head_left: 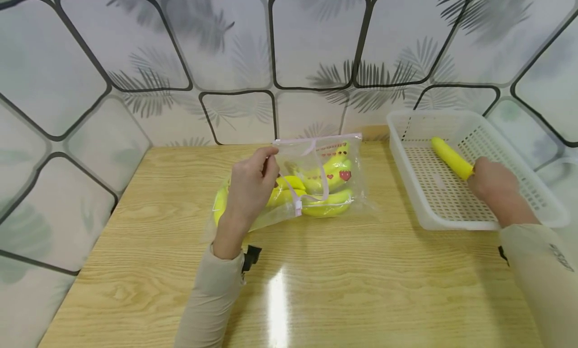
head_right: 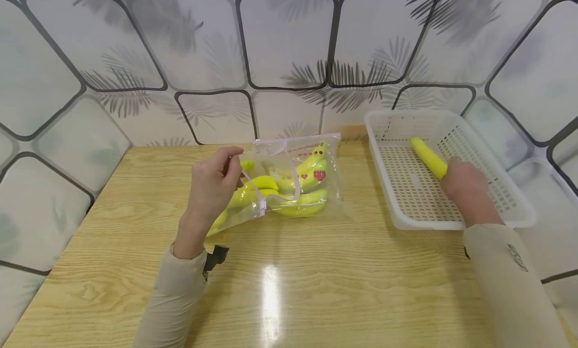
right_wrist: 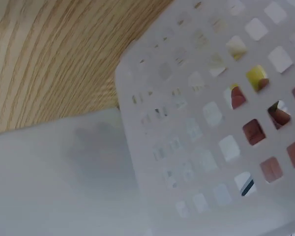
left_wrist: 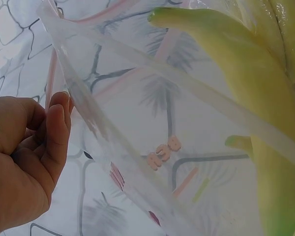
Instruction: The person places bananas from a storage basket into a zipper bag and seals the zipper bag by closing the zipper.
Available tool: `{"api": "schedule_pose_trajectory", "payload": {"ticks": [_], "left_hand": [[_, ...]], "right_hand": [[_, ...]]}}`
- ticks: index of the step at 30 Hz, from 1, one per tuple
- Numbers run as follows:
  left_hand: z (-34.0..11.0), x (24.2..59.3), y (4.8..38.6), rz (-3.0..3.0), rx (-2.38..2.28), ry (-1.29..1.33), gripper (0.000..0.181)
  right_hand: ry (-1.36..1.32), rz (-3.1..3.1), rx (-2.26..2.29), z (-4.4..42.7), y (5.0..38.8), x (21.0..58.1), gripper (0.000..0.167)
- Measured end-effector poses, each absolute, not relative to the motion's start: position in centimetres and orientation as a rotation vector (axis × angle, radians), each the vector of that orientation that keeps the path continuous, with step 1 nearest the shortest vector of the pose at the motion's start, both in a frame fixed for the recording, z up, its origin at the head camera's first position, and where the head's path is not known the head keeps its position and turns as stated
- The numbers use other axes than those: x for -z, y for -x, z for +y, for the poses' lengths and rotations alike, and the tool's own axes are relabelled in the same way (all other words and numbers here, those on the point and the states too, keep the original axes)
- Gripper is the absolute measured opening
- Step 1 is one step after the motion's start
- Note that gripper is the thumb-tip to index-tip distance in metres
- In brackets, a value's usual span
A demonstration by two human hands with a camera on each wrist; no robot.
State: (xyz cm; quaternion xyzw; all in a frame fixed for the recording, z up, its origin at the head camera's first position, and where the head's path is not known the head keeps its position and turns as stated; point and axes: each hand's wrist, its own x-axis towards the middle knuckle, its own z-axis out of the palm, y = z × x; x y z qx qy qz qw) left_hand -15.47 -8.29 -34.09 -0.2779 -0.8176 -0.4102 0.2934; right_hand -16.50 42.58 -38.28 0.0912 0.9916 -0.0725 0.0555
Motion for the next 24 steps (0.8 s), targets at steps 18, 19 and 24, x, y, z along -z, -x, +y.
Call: {"api": "schedule_pose_trajectory", "payload": {"ticks": [18,19,24], "left_hand": [[-8.3,34.0,15.5,-2.189,1.092,0.733,0.022],[-8.3,34.0,15.5,-2.189,1.091,0.733,0.022],[-8.2,34.0,15.6,-2.179,1.08,0.747,0.021]], "right_hand": [[-0.754,3.093,0.744,41.5,16.6,36.2,0.067],[-0.78,3.067,0.786,41.4,16.6,36.0,0.068],[-0.862,2.981,1.001,40.5,16.6,35.5,0.061]]}}
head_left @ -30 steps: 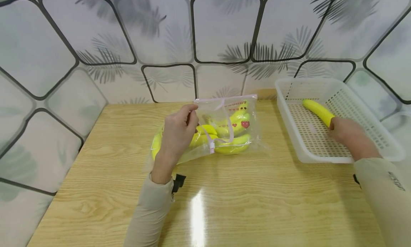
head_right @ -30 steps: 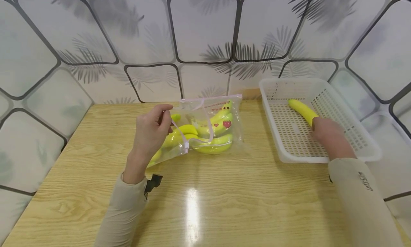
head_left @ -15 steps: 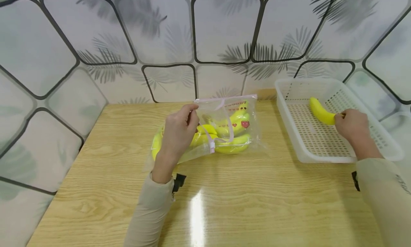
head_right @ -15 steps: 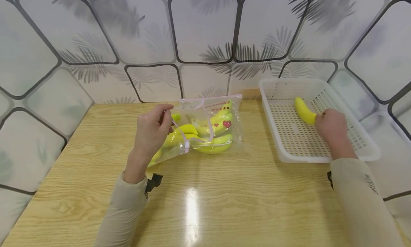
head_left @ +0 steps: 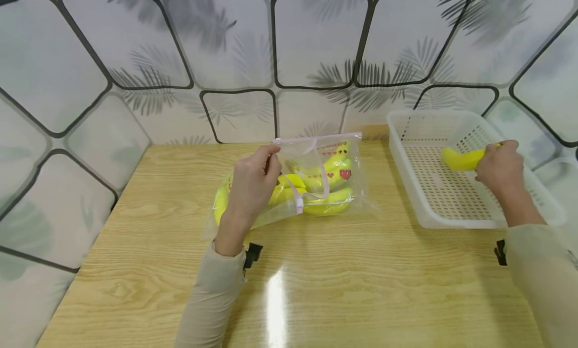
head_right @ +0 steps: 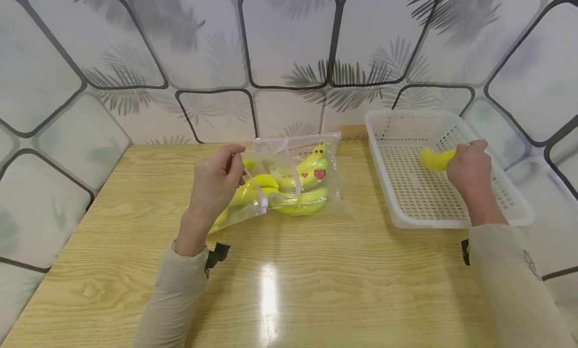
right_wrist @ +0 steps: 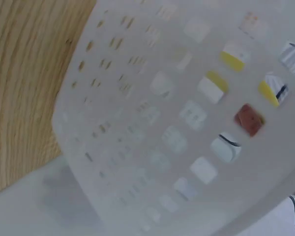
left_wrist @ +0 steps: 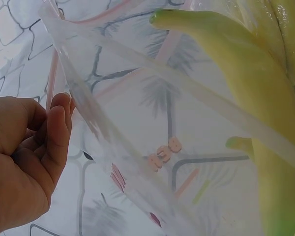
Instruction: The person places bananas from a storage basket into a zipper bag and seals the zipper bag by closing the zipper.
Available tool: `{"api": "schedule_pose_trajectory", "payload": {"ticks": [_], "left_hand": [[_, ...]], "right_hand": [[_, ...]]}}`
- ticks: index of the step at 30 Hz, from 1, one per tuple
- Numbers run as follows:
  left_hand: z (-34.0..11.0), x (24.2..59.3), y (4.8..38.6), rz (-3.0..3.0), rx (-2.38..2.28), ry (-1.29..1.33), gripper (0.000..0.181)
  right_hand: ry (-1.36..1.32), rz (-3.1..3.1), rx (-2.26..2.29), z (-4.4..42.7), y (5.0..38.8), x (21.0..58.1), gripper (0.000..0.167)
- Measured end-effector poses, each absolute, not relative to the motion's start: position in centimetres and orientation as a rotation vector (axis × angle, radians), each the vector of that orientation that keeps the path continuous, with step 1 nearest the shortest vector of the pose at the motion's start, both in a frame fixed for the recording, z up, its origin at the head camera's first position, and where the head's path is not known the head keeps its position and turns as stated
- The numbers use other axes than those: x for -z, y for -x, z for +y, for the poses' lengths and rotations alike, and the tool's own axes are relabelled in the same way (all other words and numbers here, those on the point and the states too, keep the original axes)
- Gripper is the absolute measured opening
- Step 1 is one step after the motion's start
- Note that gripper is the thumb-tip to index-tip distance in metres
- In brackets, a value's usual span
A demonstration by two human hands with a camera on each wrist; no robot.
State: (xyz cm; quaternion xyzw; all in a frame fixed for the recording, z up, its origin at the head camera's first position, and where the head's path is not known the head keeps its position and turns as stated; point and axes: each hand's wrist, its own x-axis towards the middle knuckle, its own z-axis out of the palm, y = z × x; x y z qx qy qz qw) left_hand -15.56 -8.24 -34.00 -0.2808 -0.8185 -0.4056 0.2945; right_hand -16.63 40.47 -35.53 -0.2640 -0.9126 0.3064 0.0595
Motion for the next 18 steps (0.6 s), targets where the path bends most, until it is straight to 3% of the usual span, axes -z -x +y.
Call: {"api": "schedule_pose_trajectory", "payload": {"ticks": [12,18], "left_hand": [[-8.3,34.0,15.5,-2.184,1.072,0.748,0.021],[-8.3,34.0,15.5,-2.177,1.078,0.751,0.021]], "right_hand": [[0.701,-2.394,-1.222,36.8,15.9,32.9,0.031],[0.542,-2.193,-1.358,33.9,14.9,31.9,0.028]]}}
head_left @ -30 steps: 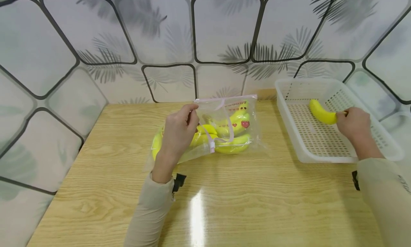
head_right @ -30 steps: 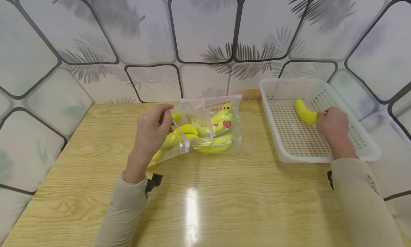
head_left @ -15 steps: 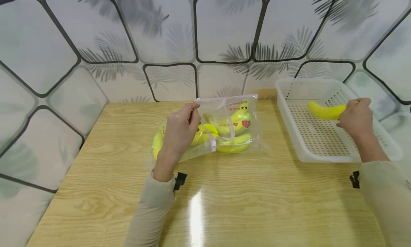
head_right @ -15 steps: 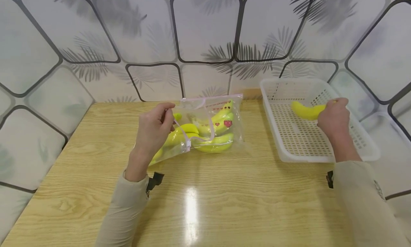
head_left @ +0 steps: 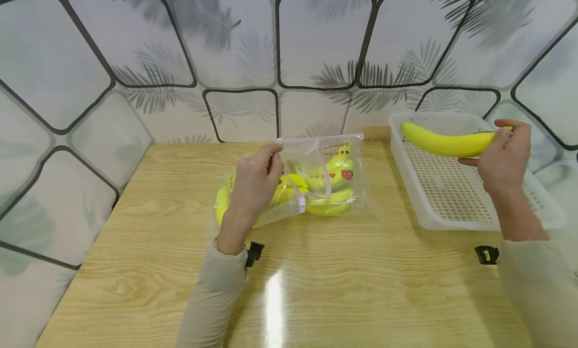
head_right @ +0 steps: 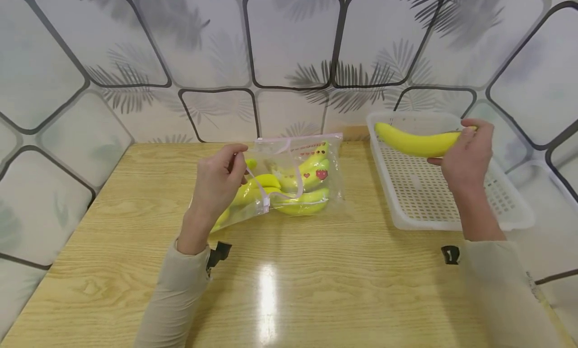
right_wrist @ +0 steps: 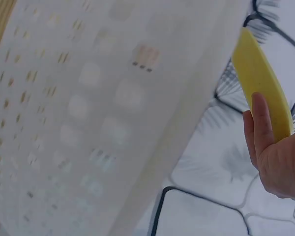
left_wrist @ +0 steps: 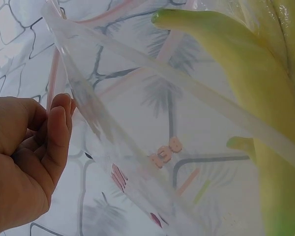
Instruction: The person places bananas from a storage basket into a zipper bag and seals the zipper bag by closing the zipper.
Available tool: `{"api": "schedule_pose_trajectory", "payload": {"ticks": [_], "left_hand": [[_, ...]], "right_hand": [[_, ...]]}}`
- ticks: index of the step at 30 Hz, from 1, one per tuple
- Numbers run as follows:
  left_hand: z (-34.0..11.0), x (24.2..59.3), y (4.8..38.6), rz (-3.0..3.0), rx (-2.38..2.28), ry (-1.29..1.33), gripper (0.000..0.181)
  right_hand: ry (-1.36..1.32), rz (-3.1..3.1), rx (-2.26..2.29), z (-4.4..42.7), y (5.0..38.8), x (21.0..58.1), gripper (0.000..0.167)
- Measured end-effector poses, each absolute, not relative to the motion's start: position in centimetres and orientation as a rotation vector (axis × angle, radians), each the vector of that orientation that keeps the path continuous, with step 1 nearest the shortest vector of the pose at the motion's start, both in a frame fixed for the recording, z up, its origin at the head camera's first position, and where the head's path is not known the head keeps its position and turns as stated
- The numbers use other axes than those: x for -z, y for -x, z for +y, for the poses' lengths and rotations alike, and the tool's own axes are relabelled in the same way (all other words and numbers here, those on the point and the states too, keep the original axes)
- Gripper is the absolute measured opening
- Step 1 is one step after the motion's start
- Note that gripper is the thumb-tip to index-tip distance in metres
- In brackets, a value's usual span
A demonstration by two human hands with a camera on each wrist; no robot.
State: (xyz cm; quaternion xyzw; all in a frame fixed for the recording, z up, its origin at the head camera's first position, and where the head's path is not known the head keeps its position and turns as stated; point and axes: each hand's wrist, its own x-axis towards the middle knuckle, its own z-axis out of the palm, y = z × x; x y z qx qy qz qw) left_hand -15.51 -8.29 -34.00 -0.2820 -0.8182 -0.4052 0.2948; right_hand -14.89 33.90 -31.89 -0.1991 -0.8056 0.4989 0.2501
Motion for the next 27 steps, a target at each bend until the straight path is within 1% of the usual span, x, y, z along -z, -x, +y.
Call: {"api": "schedule_pose_trajectory", "payload": {"ticks": [11,18,22,27], "left_hand": [[-8.5,33.9,15.4,-2.183,1.073,0.738,0.021],[-8.4,33.9,15.4,-2.194,1.079,0.74,0.021],[-8.5,33.9,15.4,-2.188,1.08,0.743,0.021],[-8.4,34.0,15.5,-2.173,1.077,0.753,0.022]], "right_hand": [[0.188,-2.217,-1.363,28.1,13.8,31.5,0.033],[-0.011,-2.247,-1.497,25.6,13.2,32.5,0.032],[-0.065,-2.256,-1.608,24.4,13.2,33.5,0.032],[-0.055,-2.272,-1.7,22.6,13.5,34.6,0.034]]}}
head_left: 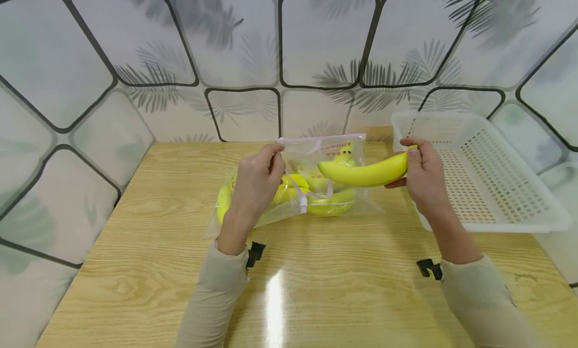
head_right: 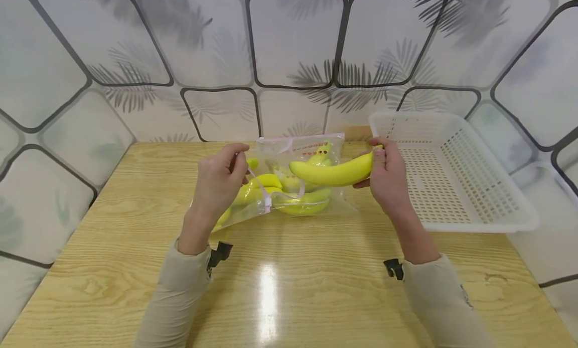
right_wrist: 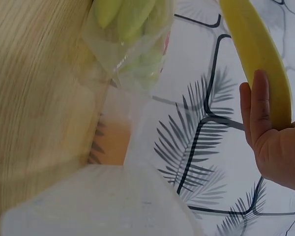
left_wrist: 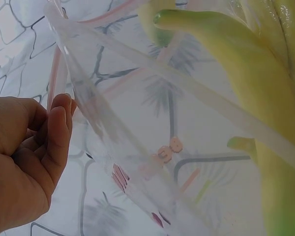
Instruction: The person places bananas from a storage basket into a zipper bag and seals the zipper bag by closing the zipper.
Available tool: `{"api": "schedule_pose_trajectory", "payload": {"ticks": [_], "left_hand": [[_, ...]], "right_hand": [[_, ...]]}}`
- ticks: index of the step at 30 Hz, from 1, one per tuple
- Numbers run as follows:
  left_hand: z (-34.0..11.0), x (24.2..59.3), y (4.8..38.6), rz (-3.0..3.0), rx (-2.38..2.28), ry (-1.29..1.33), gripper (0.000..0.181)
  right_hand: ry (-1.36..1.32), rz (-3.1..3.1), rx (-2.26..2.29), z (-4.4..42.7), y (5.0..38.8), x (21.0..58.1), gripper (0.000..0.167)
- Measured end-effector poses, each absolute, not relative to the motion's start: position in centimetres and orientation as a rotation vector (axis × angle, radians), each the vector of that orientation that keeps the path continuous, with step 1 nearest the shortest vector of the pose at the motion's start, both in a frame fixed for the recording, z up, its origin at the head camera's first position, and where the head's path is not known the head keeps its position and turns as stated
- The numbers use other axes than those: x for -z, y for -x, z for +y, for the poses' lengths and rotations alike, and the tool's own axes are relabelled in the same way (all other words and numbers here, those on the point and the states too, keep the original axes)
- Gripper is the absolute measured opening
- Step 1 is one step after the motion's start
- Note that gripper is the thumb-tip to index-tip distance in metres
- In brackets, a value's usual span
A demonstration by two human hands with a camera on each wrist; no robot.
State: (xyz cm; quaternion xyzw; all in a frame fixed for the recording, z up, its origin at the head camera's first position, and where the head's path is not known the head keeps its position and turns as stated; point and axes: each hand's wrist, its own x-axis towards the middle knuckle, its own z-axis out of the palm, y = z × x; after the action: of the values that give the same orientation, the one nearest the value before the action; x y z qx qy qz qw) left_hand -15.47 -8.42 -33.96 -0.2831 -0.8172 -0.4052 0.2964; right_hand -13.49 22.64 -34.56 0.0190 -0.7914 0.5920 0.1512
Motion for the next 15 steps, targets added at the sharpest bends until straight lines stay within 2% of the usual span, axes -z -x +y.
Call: {"api": "schedule_pose_trajectory", "payload": {"ticks": [10,15], "left_hand": [[-8.3,34.0,15.6,-2.161,1.07,0.761,0.02],[-8.4,34.0,15.6,-2.159,1.071,0.756,0.02]], "right_hand": [[-0.062,-2.225,-1.867,20.2,14.4,36.7,0.033],[-0.007,-2.179,-2.014,19.5,14.7,37.5,0.028]]}}
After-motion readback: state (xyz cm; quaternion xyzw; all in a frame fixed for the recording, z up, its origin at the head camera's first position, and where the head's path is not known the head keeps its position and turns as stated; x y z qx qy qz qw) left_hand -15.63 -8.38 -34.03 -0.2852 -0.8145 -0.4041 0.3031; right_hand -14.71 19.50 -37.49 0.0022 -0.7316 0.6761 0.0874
